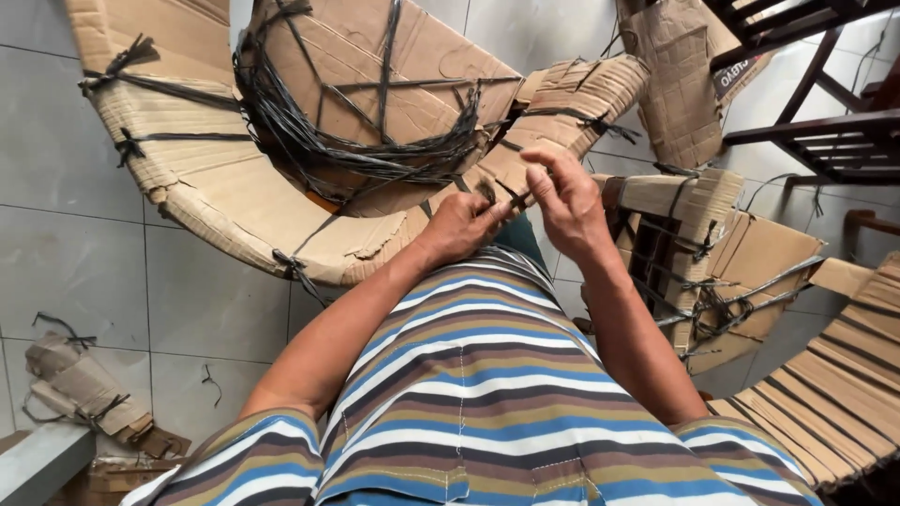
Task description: Wrapping a chair frame with synthetic rattan strips over cardboard protection.
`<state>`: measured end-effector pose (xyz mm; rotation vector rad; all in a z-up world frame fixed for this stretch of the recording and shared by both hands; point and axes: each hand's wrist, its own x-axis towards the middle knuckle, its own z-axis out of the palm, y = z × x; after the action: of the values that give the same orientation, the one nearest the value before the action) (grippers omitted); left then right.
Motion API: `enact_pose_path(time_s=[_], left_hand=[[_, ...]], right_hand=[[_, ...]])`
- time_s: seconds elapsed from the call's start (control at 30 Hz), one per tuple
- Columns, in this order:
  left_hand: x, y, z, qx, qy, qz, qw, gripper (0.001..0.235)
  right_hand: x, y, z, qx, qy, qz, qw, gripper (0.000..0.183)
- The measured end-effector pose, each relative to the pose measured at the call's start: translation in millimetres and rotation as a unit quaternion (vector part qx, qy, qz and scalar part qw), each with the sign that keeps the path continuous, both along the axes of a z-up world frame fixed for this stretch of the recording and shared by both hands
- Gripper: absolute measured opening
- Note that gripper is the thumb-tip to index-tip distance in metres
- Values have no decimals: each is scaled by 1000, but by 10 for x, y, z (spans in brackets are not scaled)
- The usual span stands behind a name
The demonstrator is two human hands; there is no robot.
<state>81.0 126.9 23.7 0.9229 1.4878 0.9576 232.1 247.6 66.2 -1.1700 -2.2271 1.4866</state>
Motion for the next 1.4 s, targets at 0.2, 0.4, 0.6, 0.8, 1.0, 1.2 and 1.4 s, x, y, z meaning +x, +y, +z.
enact_pose_path(time_s=[0.2, 0.4, 0.6, 0.8, 1.0, 1.2, 1.4], left_hand=[[49, 74, -327, -72, -1, 24, 997, 50], [4, 68, -607, -38, 70, 49, 996, 51], [-2, 178, -535, -23, 101, 35, 994, 47], [36, 275, -427, -18, 85, 27, 996, 44], [-92, 299, -489, -51, 88, 60, 993, 50], [-149, 424, -714, -111, 92, 22, 989, 55], [-191, 513, -520, -165, 84, -5, 983, 55]], right_hand=[[112, -59, -308, 113, 9, 82, 990, 17], [250, -130, -525, 125, -15, 43, 991, 7], [287, -159, -473, 167, -130, 56, 976, 9], [62, -320, -248, 181, -154, 104, 966, 44], [25, -459, -460, 141, -109, -8, 984, 23], [186, -467, -810, 331, -100, 36, 938, 28], [155, -488, -795, 429, -102, 77, 894, 27]])
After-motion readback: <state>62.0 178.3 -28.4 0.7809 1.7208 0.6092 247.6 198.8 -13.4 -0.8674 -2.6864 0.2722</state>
